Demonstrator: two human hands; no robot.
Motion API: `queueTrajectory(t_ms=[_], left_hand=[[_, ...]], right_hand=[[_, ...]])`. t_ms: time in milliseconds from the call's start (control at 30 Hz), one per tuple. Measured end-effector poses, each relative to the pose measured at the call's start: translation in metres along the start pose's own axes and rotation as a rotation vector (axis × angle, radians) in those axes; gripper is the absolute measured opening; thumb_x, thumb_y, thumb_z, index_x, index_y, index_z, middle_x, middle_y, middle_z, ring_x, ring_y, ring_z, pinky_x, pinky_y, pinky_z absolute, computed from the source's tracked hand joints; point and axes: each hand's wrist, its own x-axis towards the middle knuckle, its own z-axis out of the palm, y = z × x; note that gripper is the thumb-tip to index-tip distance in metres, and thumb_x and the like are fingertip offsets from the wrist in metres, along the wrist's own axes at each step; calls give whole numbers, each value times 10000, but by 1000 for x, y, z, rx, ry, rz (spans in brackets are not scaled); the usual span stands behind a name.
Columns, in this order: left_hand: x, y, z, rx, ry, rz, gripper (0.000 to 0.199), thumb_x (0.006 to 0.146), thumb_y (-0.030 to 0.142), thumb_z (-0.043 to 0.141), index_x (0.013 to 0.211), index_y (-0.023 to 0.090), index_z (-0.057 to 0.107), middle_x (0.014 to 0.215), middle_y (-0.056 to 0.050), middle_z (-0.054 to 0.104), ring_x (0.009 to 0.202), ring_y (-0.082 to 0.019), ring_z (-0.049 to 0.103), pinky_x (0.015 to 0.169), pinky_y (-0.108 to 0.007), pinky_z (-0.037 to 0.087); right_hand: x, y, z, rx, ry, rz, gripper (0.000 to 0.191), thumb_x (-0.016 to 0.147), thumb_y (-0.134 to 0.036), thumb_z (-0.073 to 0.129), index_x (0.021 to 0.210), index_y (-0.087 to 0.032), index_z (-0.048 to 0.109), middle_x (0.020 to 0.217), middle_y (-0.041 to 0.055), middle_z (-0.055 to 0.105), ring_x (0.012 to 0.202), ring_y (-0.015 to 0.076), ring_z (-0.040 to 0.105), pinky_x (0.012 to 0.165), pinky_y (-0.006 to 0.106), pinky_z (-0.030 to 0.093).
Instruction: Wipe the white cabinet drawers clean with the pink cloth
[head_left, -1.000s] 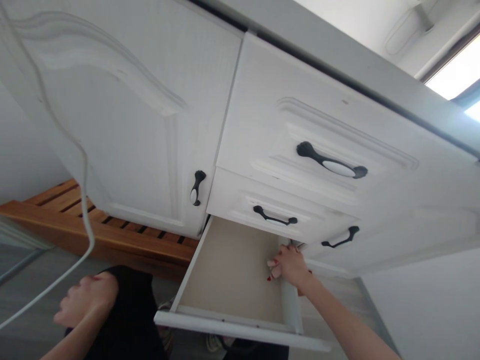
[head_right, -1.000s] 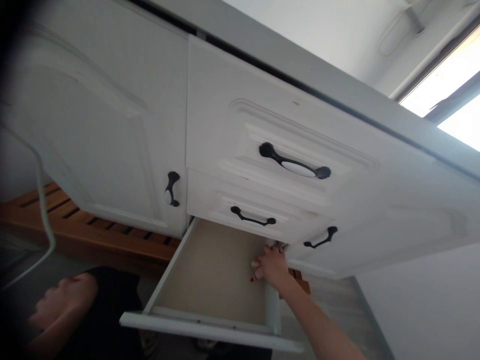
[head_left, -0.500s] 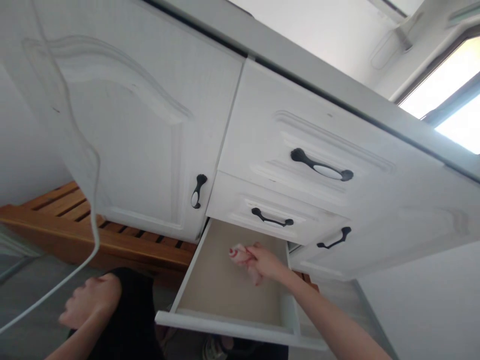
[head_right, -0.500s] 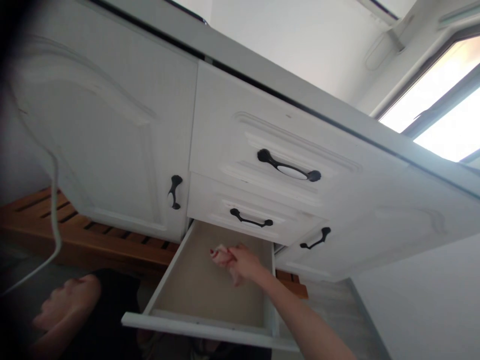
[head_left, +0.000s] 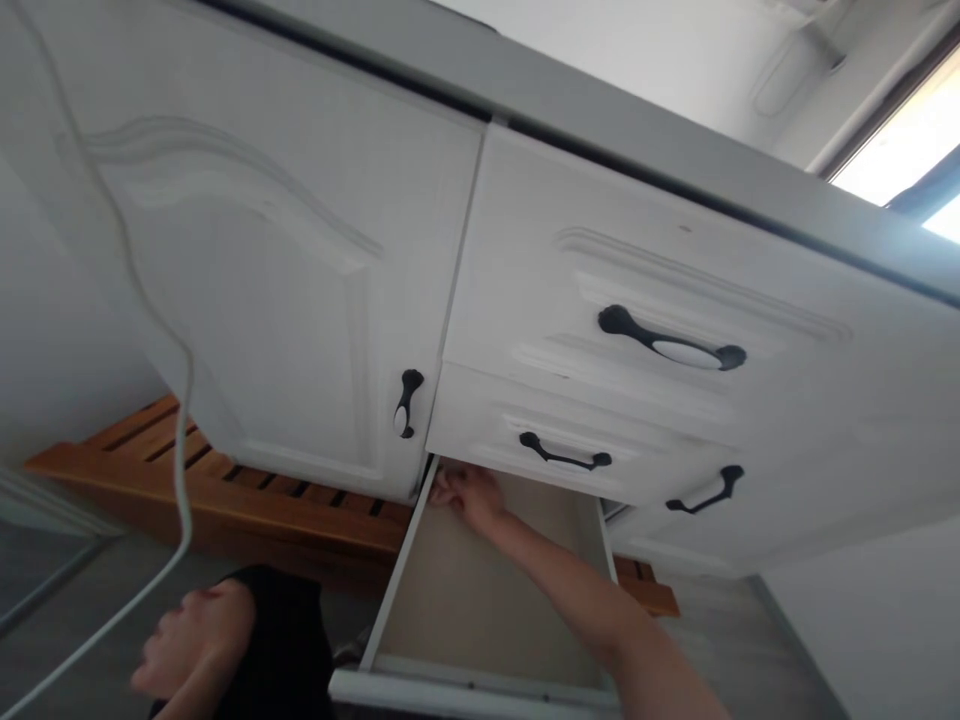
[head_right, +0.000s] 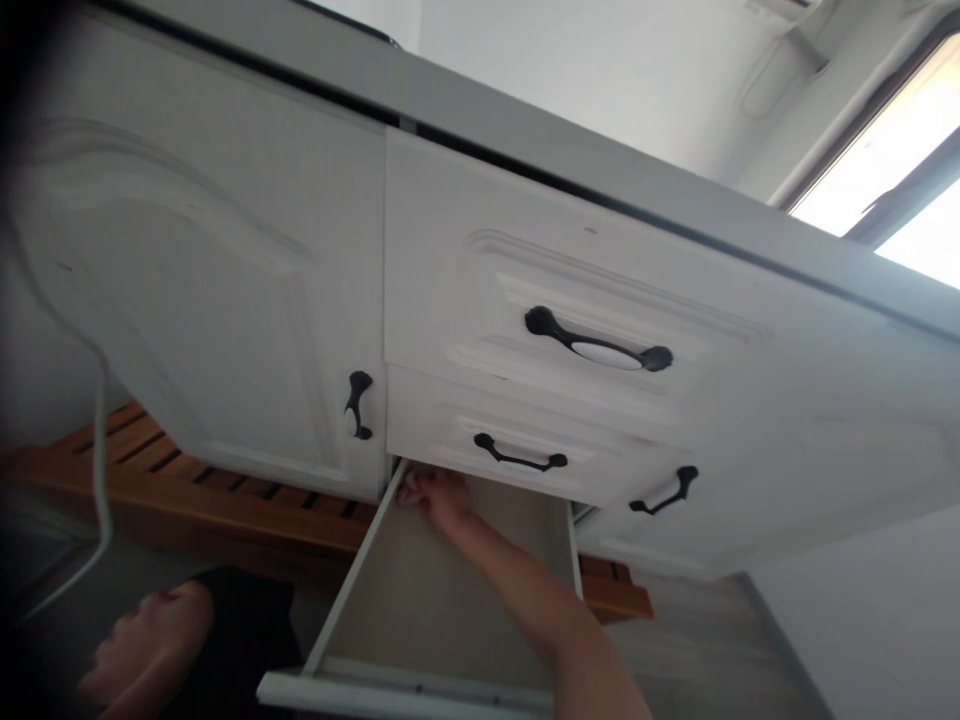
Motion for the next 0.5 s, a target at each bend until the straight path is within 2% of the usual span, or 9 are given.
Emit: queueTrajectory(t_ms=[67, 167, 233, 300, 367, 400, 500], left_hand=[[-1, 3, 4, 1, -5, -1, 664, 910, 475, 199, 1315, 88, 556, 1286, -278, 577, 1218, -447, 525, 903, -570, 432], [-4, 7, 8, 7, 11, 22, 641, 905, 466, 225, 1322, 103, 549, 1300, -263, 576, 1226, -433, 525, 917, -561, 424], [-5, 8, 9, 11, 13, 32, 633, 898, 464, 244, 1320, 104, 550, 1298, -260, 579, 1219, -430, 533, 916, -560, 426], [-6, 8, 8, 17, 14, 31, 647, 895, 471, 246, 1324, 93, 550, 1290, -263, 581, 1213, -436, 538, 912, -562, 432], [-5, 6, 6, 24, 10, 36, 661, 904, 472, 221, 1317, 82, 558, 1279, -264, 584, 1199, -442, 549, 902, -561, 442], [-5, 5, 5, 26, 6, 44, 667, 911, 468, 200, 1311, 78, 565, 1271, -265, 586, 1190, -446, 557, 895, -561, 447], [-4, 3, 1, 17, 4, 60, 708, 933, 447, 116, 1297, 49, 573, 1241, -282, 585, 1170, -467, 563, 877, -578, 455]], right_hand=[[-33, -7, 12, -58, -97, -71, 302, 765, -208, 633, 1054, -242, 712, 1118, 65, 692, 1036, 285, 596, 867, 366, 444], [-81, -24, 28, -154, -286, -276, 310, 815, -330, 622, 1115, -288, 687, 1116, 54, 685, 939, 254, 613, 767, 335, 445], [-98, -31, 30, -200, -413, -359, 309, 851, -380, 594, 1140, -308, 675, 1090, 38, 688, 880, 225, 622, 697, 305, 432], [-99, -31, 20, -188, -492, -308, 246, 802, -397, 665, 1032, -321, 711, 957, -5, 697, 804, 191, 628, 635, 268, 413], [-85, -23, 1, -168, -450, -185, 173, 748, -355, 726, 916, -316, 734, 860, -24, 688, 781, 179, 632, 632, 251, 418], [-75, -16, -11, -171, -376, -119, 154, 767, -320, 709, 918, -308, 739, 879, -11, 694, 816, 189, 638, 671, 261, 437], [-42, 8, -45, -191, -87, 47, 287, 905, -230, 531, 1128, -281, 704, 1103, 70, 698, 1039, 247, 620, 882, 348, 450]])
